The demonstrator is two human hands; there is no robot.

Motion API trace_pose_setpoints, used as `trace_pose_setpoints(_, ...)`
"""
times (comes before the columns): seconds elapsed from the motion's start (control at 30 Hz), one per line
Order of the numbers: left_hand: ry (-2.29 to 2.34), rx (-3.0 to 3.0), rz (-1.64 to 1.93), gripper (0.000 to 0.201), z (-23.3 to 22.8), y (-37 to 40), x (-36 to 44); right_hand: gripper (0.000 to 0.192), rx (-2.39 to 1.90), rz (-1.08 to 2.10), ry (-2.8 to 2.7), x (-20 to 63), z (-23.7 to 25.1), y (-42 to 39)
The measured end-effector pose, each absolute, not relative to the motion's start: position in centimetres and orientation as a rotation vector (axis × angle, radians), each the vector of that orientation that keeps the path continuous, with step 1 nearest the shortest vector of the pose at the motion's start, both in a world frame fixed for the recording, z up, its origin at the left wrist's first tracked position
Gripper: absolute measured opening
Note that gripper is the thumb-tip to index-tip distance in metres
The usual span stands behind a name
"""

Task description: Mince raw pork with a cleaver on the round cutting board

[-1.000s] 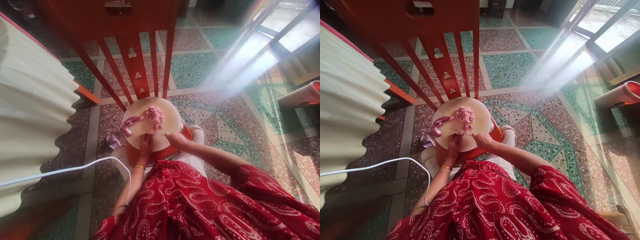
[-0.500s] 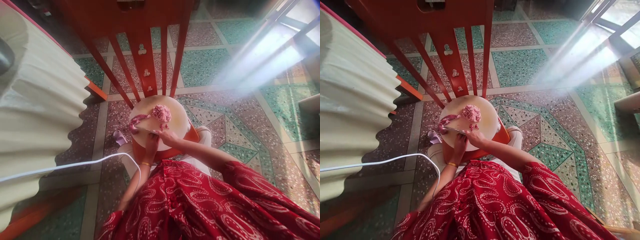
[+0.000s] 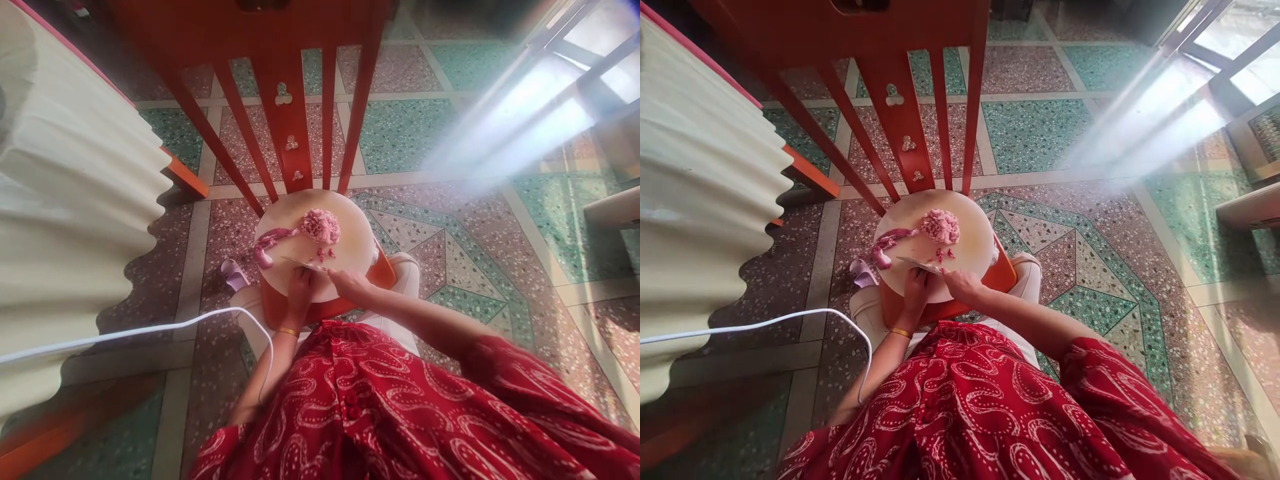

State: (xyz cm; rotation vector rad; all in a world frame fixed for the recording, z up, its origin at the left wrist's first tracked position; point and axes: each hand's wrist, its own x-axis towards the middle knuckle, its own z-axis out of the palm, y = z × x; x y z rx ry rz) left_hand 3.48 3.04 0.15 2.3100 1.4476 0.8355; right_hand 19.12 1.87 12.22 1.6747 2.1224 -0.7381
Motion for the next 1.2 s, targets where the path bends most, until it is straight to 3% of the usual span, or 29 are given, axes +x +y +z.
trace_pose_setpoints(0.17, 1.422, 2.343, 0.826, 0.028, 0.2, 3.3, 3.5, 0.031, 1.664, -0.74, 2.254, 16.7, 11.3, 4.4)
trace_pose_setpoints(0.5, 1.484, 2.286, 0.941, 0.024, 1.3, 2.7, 3.5, 0.031, 1.746, -0.676, 2.064, 23.0, 12.3, 0.4)
trace_pose_setpoints(0.8, 1.452, 2.161, 0.763, 0.024, 0.1, 2.7, 3.4, 0.038, 1.662, -0.76, 2.094, 19.2, 12.3, 1.8)
trace_pose_setpoints(0.97, 1.456, 2.183, 0.754, 0.03, 0.4, 2.8, 3.1, 0.033, 1.684, -0.76, 2.257, 16.8, 11.0, 4.3)
trace_pose_setpoints(1.2, 1.455, 2.201, 0.804, 0.021, 0.7, 2.7, 3.4, 0.029, 1.675, -0.702, 2.05, 22.0, 12.3, 1.0)
